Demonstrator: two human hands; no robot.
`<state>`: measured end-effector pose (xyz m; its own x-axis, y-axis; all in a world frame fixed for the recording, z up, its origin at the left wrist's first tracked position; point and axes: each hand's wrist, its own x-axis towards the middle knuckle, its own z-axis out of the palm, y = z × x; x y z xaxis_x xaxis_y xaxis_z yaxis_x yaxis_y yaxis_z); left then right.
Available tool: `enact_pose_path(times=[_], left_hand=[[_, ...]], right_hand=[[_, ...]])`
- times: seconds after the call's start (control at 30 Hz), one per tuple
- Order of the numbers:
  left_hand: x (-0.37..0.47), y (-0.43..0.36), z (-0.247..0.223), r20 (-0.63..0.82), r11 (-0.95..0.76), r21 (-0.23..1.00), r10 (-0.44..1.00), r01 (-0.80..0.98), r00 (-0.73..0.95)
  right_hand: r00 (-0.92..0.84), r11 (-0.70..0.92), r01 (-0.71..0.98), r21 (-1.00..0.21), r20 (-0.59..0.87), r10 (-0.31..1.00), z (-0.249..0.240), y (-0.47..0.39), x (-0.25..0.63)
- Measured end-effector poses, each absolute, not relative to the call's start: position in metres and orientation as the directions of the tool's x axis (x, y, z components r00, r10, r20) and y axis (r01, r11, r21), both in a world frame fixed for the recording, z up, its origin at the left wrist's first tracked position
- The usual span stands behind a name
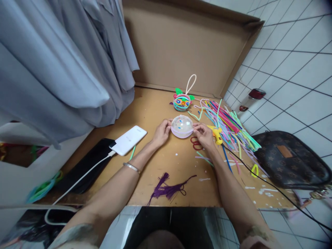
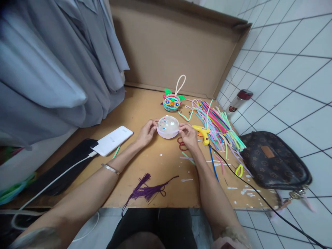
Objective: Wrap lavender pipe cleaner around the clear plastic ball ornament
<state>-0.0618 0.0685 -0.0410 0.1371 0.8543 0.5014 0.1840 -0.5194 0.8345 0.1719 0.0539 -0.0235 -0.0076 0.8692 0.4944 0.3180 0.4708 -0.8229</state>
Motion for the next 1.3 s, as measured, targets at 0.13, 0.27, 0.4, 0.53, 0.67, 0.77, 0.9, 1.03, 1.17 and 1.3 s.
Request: enact_pose_path(times=[0.13,0.27,0.4,0.53,0.67,0.77,0.9,1.03,1.17,1.3], left_hand=[[-0.064,0.069,-0.042,0.475,-0.496,0.85,0.868,0.18,0.147],[-0.067,0.07,-0.043,0.469,-0.484,0.856,0.875,0.182,0.122],[-0.067,0.071,-0.044,0.469,-0.484,0.862,0.875,0.151,0.125],[-0.066,0.074,-0.047,0.454,-0.464,0.884,0.882,0.059,0.123],[-0.065,0.077,-0.049,0.413,-0.408,0.911,0.904,-0.067,0.109],[-0.064,0.079,-0.049,0.384,-0.373,0.92,0.918,-0.117,0.1],[-0.064,0.079,-0.049,0.371,-0.354,0.922,0.923,-0.155,0.101],[-0.063,0.079,-0.049,0.388,-0.37,0.915,0.916,-0.157,0.101],[-0.061,0.077,-0.046,0.366,-0.341,0.921,0.923,-0.19,0.116],[-0.06,0.076,-0.045,0.336,-0.299,0.925,0.932,-0.236,0.139]], right_hand=[[-0.015,0.462,0.271,-0.844,0.476,0.879,-0.026,0.055,0.171],[-0.007,0.44,0.217,-0.872,0.449,0.893,-0.03,0.058,0.169],[0.012,0.403,0.186,-0.896,0.412,0.911,-0.032,0.06,0.169],[0.019,0.378,0.184,-0.908,0.387,0.922,-0.031,0.059,0.169],[0.045,0.363,0.196,-0.911,0.378,0.925,-0.031,0.058,0.167],[0.054,0.37,0.198,-0.908,0.387,0.921,-0.031,0.058,0.166],[0.066,0.368,0.211,-0.906,0.389,0.919,-0.032,0.058,0.166],[0.081,0.372,0.225,-0.9,0.398,0.914,-0.033,0.059,0.167],[0.094,0.372,0.235,-0.898,0.402,0.911,-0.033,0.059,0.169],[0.098,0.371,0.221,-0.902,0.399,0.912,-0.032,0.059,0.172]])
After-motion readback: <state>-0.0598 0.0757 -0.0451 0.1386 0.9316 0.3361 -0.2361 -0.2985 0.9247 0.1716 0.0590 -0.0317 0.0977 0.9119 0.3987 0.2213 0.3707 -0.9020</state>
